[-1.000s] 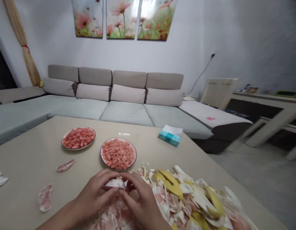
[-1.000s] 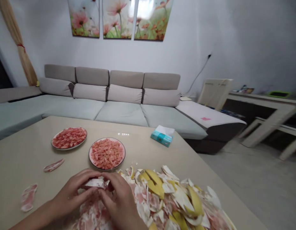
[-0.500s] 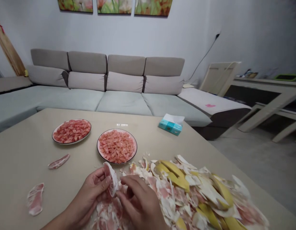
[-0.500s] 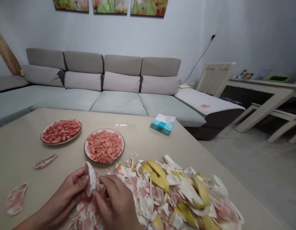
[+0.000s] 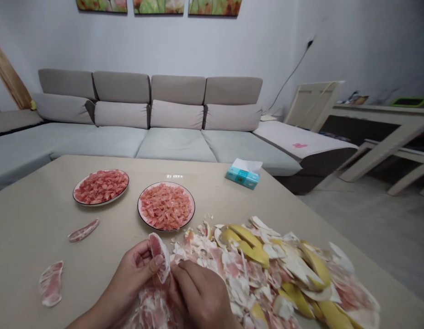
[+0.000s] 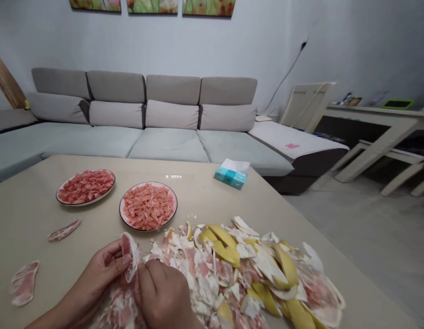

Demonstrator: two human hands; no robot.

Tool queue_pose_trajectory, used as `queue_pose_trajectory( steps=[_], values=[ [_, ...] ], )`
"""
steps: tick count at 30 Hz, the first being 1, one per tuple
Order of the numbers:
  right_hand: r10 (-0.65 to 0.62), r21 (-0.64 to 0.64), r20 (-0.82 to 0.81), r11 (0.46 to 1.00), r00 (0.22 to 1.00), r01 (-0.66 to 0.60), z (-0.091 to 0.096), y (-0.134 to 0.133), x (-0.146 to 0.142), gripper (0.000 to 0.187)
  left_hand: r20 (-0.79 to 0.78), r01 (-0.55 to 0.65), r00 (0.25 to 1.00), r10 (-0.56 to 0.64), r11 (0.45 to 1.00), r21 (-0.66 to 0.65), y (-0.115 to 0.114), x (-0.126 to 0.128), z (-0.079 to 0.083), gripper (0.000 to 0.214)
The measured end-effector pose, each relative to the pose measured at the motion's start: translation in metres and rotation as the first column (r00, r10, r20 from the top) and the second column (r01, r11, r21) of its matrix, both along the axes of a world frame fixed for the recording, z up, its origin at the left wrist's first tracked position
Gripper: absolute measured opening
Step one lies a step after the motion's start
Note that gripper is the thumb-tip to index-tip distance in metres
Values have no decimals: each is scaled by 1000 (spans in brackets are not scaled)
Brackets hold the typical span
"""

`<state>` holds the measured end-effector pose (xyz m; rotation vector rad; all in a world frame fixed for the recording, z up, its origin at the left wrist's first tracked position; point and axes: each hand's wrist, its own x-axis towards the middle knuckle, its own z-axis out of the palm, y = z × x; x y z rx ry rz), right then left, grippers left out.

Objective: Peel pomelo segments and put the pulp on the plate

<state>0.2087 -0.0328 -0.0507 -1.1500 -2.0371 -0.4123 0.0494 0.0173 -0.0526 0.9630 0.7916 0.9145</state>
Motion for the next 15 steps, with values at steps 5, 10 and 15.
queue_pose_trajectory(
  steps=[5,10,15],
  values=[
    [-1,-207,-358,975,934,-78,9,1,1,16,153,136,982,-113,980,-147,-5,1,9,20],
    [-26,-278,-532,950,846,-145,16,2,0,16,207,197,965,-159,964,-176,-5,-2,11,20],
    [-30,-282,-572,946,820,-162,21,1,1,15,274,260,939,-209,952,-165,-6,-2,9,24]
  ],
)
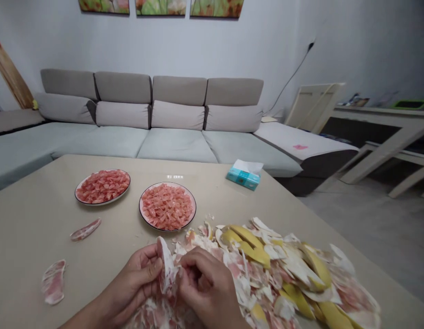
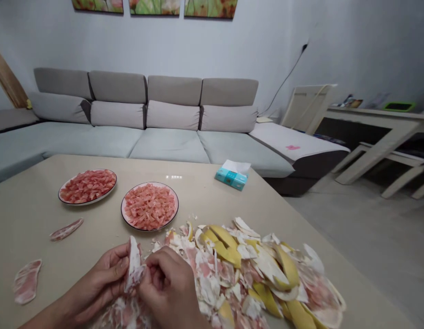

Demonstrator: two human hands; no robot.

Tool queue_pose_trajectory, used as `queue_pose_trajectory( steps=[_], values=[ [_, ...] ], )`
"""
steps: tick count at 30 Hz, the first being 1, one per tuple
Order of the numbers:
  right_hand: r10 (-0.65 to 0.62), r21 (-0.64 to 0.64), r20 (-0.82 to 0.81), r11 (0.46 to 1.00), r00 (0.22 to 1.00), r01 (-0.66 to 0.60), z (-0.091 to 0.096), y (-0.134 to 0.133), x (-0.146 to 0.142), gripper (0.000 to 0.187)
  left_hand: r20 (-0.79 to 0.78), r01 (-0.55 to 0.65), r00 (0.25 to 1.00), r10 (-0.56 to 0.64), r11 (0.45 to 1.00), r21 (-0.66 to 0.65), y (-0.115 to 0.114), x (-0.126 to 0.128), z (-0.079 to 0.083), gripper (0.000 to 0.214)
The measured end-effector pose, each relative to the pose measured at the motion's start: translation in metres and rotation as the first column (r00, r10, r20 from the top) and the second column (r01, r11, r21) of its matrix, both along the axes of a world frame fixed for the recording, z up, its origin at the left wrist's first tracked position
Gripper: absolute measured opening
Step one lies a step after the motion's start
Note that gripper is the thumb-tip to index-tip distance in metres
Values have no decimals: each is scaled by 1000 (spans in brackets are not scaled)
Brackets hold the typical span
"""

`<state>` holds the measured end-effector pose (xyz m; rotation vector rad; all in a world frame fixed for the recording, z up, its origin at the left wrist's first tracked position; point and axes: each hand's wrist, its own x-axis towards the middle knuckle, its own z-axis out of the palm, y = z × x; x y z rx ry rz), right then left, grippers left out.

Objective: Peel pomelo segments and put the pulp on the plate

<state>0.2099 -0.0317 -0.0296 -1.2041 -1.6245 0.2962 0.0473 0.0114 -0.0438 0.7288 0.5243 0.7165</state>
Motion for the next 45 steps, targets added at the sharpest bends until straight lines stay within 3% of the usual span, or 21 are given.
queue_pose_trajectory(
  steps=[7,13,16,20,24,32,35,38,45],
  values=[
    [-212,7,-68,977,975,213,12,4,27,15,71,38,997,-38,999,-3,0,-3,-3,28],
    [-77,170,119,984,990,57,4,1,29,30,65,-1,998,3,999,-42,3,-3,2,24],
    [-15,128,208,992,978,-13,0,1,22,33,17,-23,1000,23,999,-31,2,-2,5,22],
    [128,35,150,990,980,-135,4,0,18,21,-27,-55,998,56,998,26,1,-2,6,23],
    [173,-34,124,985,977,-170,9,-3,17,16,-22,-82,996,85,989,122,-1,-1,5,22],
    [83,-15,115,997,990,-82,1,2,13,18,-92,-150,981,170,970,193,1,-1,-4,24],
    [93,-33,73,995,993,-91,-4,4,11,9,-138,-175,966,216,949,260,1,0,-9,25],
    [106,-48,64,993,992,-103,-9,3,10,16,-207,-223,933,296,923,313,-2,2,-11,26],
    [-37,103,226,995,973,14,-19,0,1,15,-267,-251,895,356,900,357,-11,7,-10,20]
  ],
)
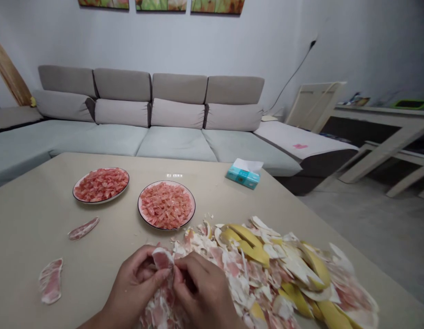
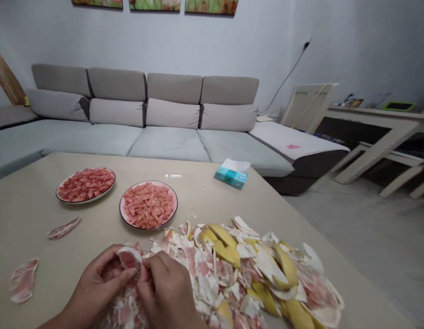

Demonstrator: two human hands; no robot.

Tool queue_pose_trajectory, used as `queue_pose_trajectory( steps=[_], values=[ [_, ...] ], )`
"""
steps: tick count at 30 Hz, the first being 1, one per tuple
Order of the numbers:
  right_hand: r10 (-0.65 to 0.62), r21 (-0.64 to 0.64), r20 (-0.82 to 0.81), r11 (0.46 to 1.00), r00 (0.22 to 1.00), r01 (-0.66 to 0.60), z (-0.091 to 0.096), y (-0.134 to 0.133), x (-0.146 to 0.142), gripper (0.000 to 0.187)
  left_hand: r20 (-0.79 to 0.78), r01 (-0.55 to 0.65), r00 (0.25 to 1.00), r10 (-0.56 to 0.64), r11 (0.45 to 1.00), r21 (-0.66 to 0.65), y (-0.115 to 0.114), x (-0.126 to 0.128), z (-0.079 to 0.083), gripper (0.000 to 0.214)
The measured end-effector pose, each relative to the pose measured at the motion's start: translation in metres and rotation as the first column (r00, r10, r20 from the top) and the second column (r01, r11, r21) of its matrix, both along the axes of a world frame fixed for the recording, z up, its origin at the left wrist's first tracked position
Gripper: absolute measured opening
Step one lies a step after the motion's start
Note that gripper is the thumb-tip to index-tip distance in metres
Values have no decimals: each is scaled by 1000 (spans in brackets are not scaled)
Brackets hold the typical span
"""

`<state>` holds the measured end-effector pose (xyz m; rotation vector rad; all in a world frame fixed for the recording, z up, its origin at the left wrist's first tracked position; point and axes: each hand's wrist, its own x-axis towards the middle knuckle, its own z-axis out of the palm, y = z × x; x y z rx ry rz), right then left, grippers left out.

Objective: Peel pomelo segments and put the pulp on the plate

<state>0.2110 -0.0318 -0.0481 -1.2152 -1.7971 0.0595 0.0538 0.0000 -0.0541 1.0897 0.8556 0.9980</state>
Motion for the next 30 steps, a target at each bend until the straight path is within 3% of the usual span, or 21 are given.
queue_pose_trajectory(
  steps=[5,12,16,19,24,30],
  values=[
    [-72,29,20,997,997,72,3,1,0,15,4,100,995,-99,995,-32,0,-2,6,19],
    [-152,-49,-96,988,984,147,27,1,22,18,112,235,968,-224,968,-93,8,-9,13,30],
    [-58,-31,-19,998,998,57,24,0,23,29,166,233,963,-212,965,-118,8,-6,15,31],
    [17,-134,27,991,999,-14,20,1,18,32,160,221,966,-202,969,-111,8,-6,14,33],
    [103,-320,-118,937,988,-136,20,0,12,14,90,184,980,-179,981,-63,9,-7,9,34],
    [108,-243,-194,958,975,-154,16,1,10,18,48,139,989,-137,990,-39,9,-3,5,32]
  ],
)
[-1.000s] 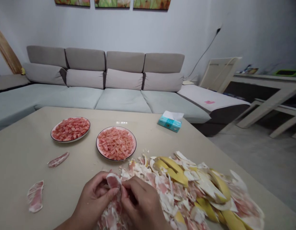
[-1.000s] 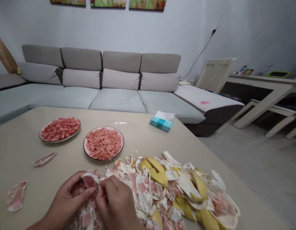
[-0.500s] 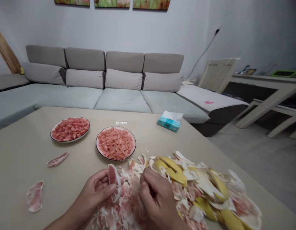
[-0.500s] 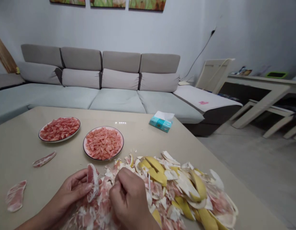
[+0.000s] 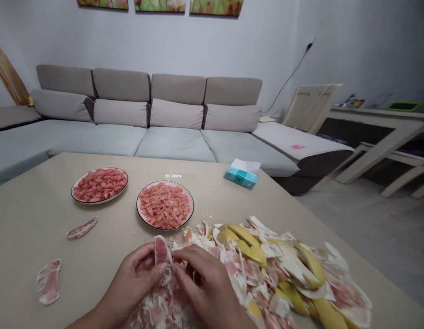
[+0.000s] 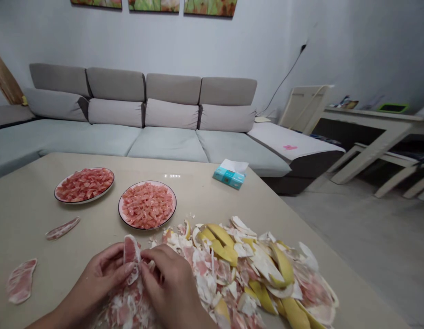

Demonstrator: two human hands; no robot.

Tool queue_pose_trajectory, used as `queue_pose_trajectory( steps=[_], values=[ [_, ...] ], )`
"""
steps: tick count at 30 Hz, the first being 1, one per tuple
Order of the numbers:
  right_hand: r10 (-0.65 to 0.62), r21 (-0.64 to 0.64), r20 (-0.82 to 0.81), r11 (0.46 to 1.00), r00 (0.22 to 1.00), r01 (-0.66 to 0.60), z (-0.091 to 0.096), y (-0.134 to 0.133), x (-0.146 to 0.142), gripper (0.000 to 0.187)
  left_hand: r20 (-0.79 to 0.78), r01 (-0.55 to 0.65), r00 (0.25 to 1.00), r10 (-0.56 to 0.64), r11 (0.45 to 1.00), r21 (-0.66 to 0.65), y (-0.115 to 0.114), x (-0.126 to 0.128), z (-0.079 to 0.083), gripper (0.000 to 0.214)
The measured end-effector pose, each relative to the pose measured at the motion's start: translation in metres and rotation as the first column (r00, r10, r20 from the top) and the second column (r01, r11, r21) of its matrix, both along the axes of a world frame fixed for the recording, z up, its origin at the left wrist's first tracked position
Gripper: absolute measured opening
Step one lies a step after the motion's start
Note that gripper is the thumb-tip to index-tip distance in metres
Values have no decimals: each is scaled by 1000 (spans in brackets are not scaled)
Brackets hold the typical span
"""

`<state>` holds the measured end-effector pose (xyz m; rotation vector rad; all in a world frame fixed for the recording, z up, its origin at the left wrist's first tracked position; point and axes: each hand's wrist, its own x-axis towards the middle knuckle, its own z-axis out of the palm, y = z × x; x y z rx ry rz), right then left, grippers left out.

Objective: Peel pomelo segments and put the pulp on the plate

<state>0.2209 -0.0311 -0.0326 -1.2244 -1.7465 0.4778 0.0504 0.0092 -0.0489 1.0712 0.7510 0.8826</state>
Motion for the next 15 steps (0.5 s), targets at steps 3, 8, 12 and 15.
queue_pose_trajectory(
  steps=[3,8,12,15],
  values=[
    [7,66,19,998,1000,-8,-5,-1,-2,20,-57,-10,998,12,999,38,-2,0,-2,25],
    [-89,222,124,973,988,60,-10,-3,-5,19,-100,-4,995,9,999,54,-5,0,-6,24],
    [-158,201,101,970,982,135,-4,-2,-5,15,-4,81,997,-81,997,-2,-6,1,0,25],
    [-154,97,47,984,987,149,2,0,-5,15,70,173,983,-170,983,-52,-7,1,8,29]
  ],
)
